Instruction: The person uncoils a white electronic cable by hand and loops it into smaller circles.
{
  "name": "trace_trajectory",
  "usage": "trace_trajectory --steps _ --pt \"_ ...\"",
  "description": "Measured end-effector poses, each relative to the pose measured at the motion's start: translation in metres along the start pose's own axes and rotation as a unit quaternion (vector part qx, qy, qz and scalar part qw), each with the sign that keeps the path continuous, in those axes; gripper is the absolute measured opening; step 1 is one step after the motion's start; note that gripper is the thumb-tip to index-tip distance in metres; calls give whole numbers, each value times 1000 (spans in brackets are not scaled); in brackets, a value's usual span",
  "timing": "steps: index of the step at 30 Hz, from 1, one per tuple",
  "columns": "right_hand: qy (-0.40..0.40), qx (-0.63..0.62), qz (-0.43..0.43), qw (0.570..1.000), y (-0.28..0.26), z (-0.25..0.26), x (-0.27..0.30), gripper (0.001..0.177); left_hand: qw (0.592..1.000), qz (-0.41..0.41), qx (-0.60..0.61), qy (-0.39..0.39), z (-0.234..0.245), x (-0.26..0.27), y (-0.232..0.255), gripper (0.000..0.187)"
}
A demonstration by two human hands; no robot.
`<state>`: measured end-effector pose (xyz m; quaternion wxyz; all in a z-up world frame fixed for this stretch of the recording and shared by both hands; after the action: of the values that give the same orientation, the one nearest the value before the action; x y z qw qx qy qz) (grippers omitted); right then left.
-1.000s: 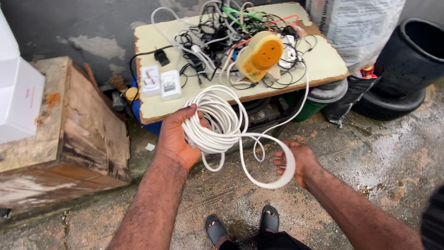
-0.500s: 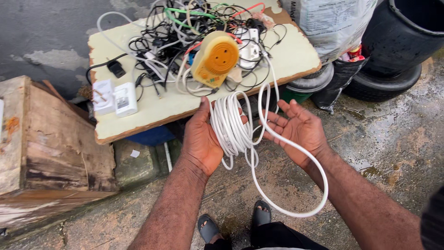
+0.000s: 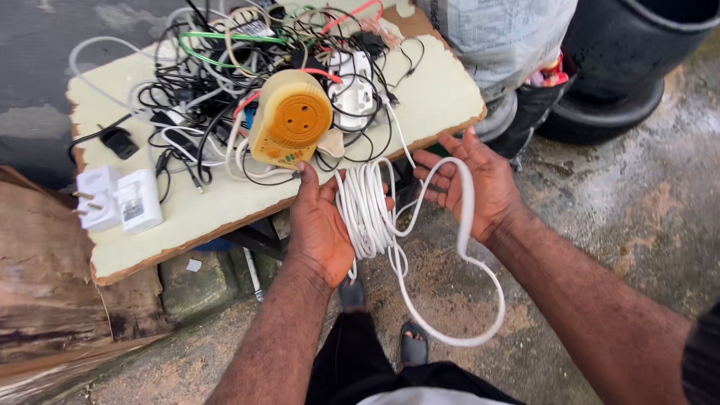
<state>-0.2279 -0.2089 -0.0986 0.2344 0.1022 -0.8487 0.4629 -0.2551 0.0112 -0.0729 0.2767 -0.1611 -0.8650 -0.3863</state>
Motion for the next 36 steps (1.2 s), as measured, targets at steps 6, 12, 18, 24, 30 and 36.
trace_trajectory --steps 6,12,18,24,30,36 --pt "80 71 -6 994 2 -9 -36 81 998 44 -23 -26 -12 -47 14 97" --pt "126 230 -27 965 2 -31 -69 62 991 110 -61 -53 -18 -84 19 97" --pt "203 358 -39 910 5 -38 -90 42 985 137 -89 -50 -13 -101 19 79" --pt "296 260 -6 919 10 -18 -84 40 976 130 -173 3 -8 -94 26 52" --pt "331 300 7 894 20 15 -65 24 942 62 -327 44 8 -77 18 55" --pt "89 373 80 920 58 24 -34 46 923 4 -362 130 31 -46 -3 46"
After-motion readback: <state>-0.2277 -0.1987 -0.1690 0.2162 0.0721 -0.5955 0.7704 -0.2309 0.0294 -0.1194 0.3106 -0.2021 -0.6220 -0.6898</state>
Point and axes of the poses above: each hand's wrist, its own x-axis away from the middle knuckle, its own z-axis out of the back of the hand, y = z × x, the point moved 4 cm from there along -x, towards the middle knuckle, and after that the axes turned 13 degrees about y, right-handed, at the moved point
